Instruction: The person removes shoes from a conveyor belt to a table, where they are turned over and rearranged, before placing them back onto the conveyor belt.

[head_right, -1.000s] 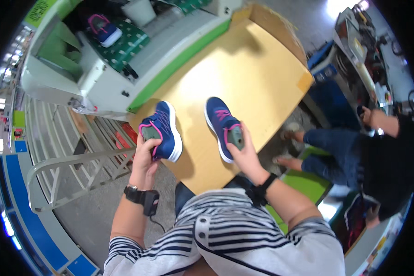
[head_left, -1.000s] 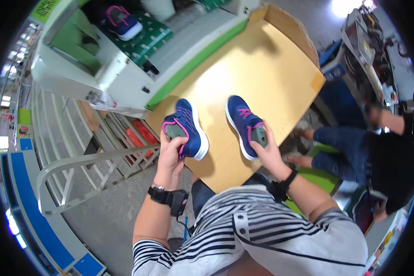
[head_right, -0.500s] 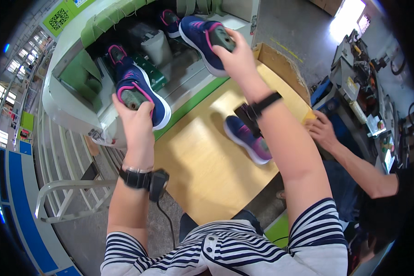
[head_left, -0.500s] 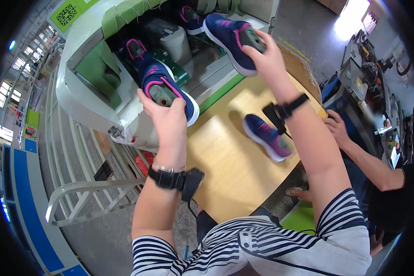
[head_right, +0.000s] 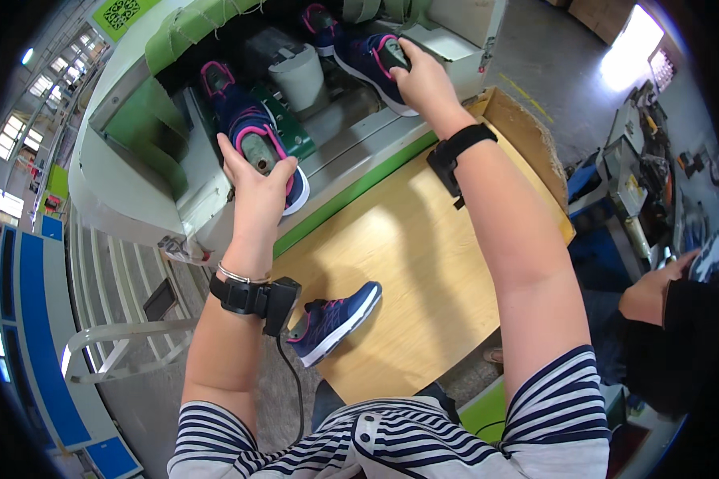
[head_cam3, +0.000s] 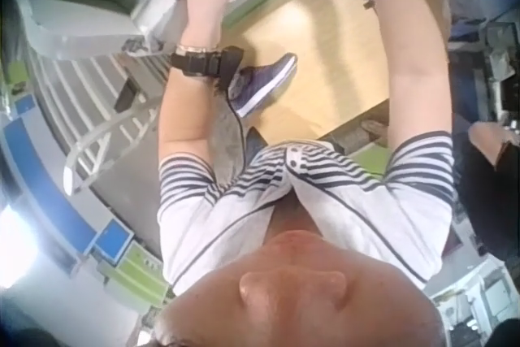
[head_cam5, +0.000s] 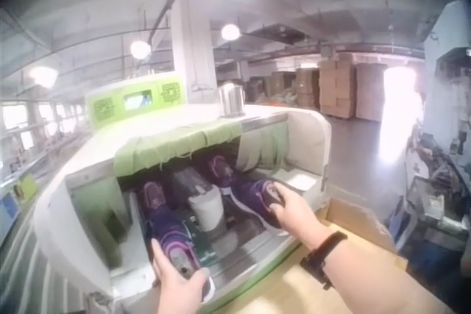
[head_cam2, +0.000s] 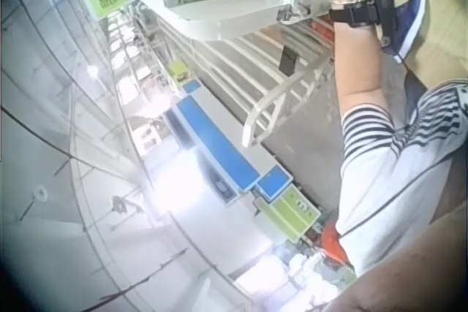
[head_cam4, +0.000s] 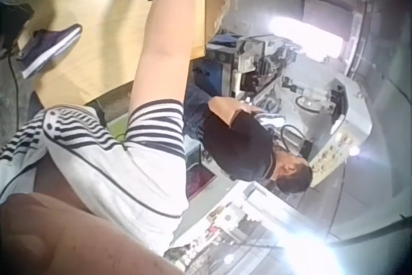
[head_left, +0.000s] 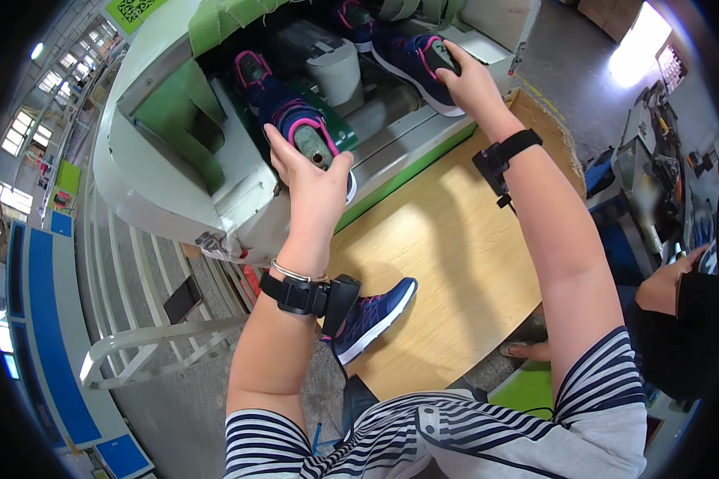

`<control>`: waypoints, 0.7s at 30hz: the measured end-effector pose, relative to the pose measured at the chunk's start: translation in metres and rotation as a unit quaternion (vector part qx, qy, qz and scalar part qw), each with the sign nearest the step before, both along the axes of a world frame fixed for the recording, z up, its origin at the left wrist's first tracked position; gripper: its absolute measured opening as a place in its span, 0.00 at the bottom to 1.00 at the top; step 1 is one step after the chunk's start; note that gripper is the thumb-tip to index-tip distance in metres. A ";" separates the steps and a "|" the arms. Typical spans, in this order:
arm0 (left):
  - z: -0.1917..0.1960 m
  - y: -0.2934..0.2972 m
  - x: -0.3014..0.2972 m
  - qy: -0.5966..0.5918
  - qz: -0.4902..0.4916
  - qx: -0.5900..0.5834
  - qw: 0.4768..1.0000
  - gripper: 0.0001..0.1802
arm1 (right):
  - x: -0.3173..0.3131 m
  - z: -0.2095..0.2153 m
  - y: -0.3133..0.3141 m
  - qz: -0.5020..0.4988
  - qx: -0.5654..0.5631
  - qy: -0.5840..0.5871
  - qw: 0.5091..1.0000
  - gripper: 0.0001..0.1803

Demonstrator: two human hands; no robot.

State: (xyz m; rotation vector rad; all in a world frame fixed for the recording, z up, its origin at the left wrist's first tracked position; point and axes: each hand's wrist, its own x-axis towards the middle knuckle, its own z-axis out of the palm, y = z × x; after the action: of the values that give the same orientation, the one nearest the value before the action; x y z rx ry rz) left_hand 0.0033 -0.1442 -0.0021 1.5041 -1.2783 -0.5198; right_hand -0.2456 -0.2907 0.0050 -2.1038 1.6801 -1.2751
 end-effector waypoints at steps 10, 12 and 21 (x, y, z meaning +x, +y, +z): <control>-0.030 0.083 0.035 -0.102 -0.115 -0.187 0.970 0.30 | -0.043 -0.022 0.051 0.071 -0.036 -0.253 0.964 0.27; -0.061 0.130 0.056 -0.266 -0.253 -0.061 0.928 0.24 | -0.047 -0.093 0.125 0.049 0.007 -0.224 0.973 0.25; -0.168 0.211 0.048 0.031 -0.287 0.326 0.900 0.35 | -0.071 -0.199 0.495 0.051 0.285 0.053 0.956 0.36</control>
State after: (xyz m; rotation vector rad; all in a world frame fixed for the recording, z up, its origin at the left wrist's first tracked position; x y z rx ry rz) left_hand 0.0517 0.0666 -0.1698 1.5918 -1.5868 -1.4921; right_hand -0.3162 0.2042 -0.1943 -1.8898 1.6891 -0.5557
